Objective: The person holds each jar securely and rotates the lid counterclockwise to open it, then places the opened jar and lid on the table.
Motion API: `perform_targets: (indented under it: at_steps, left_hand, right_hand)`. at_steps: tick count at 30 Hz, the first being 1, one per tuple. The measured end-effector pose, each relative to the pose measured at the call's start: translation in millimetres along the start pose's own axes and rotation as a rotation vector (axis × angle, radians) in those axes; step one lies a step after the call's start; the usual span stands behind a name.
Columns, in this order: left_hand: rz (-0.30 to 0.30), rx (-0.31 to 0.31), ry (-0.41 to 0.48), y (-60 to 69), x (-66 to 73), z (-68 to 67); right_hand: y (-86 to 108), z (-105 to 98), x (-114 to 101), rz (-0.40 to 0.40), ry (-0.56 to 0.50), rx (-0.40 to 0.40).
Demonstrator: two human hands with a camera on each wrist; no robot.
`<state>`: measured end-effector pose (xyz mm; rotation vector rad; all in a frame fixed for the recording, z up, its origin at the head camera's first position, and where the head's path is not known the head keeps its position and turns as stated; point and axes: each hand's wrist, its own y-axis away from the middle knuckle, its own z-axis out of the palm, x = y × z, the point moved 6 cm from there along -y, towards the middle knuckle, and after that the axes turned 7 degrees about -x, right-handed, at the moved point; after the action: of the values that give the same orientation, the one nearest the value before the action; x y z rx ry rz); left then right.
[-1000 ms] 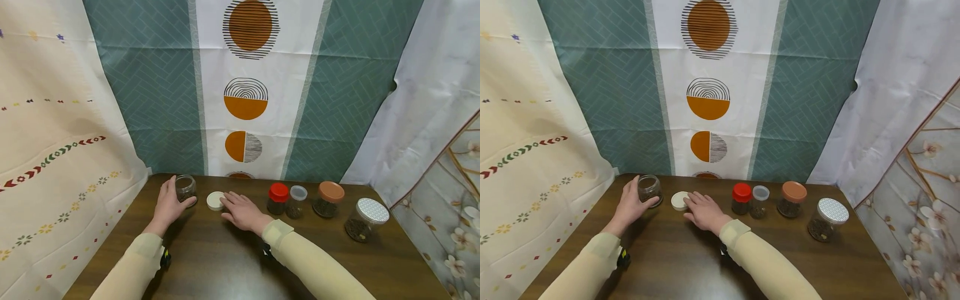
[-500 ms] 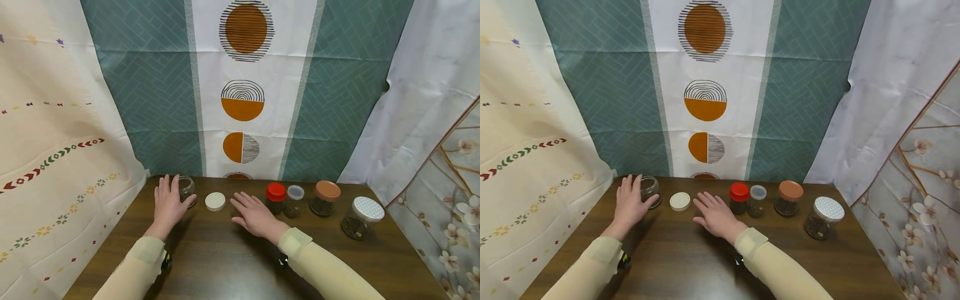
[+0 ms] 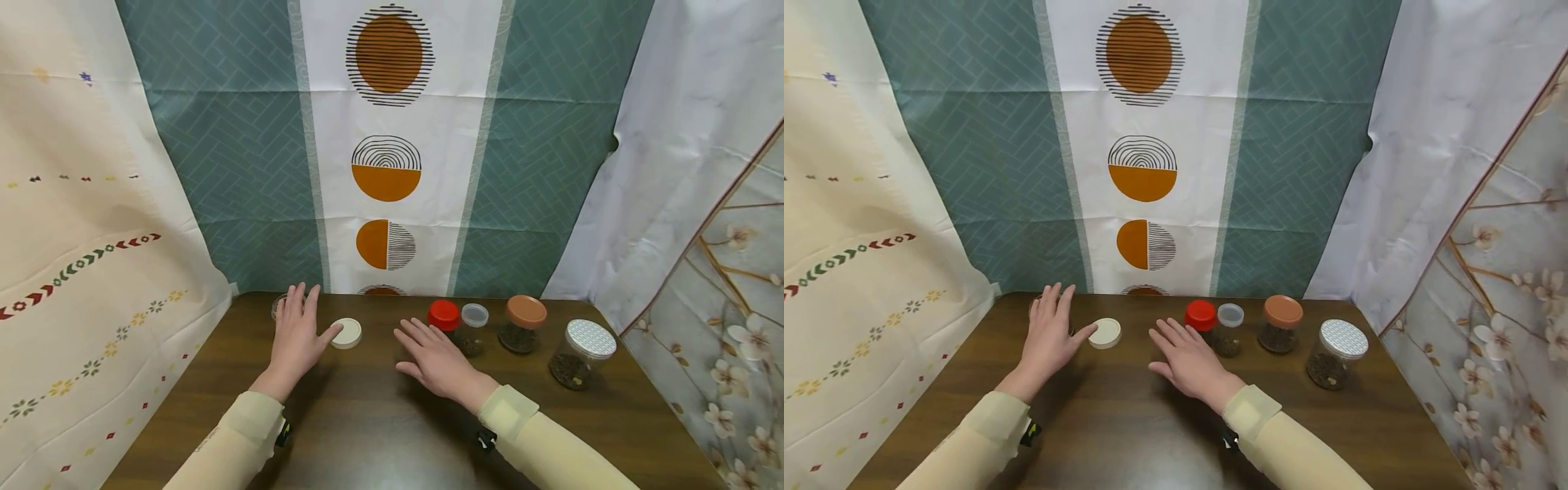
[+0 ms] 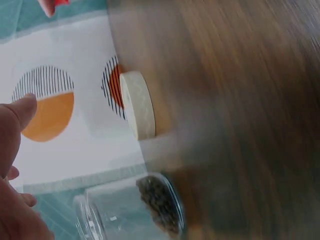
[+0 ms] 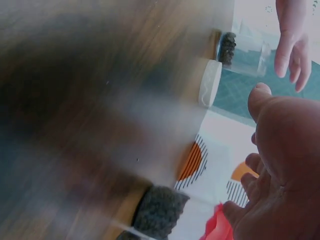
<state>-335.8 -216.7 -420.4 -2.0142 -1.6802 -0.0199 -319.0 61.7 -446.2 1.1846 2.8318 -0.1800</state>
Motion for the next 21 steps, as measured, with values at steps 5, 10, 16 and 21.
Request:
perform_targets:
  at_steps: [5,10,16,21]
  left_hand:
    - [0.032,-0.036,0.023,-0.4,14.0,8.0]
    - [0.058,-0.082,0.039,0.4,24.9,18.1]
    - [0.097,-0.092,0.051,-0.2,37.5,26.5]
    - [0.115,-0.105,0.062,-1.1,47.8,34.3]
  right_hand:
    - [11.0,-2,6,0.011,-0.011,0.011]
    - [23.4,-1,10,-0.007,0.001,0.027]
    - [41.5,-5,13,0.008,-0.015,0.043]
    - [55.2,-9,17,0.031,-0.051,0.044]
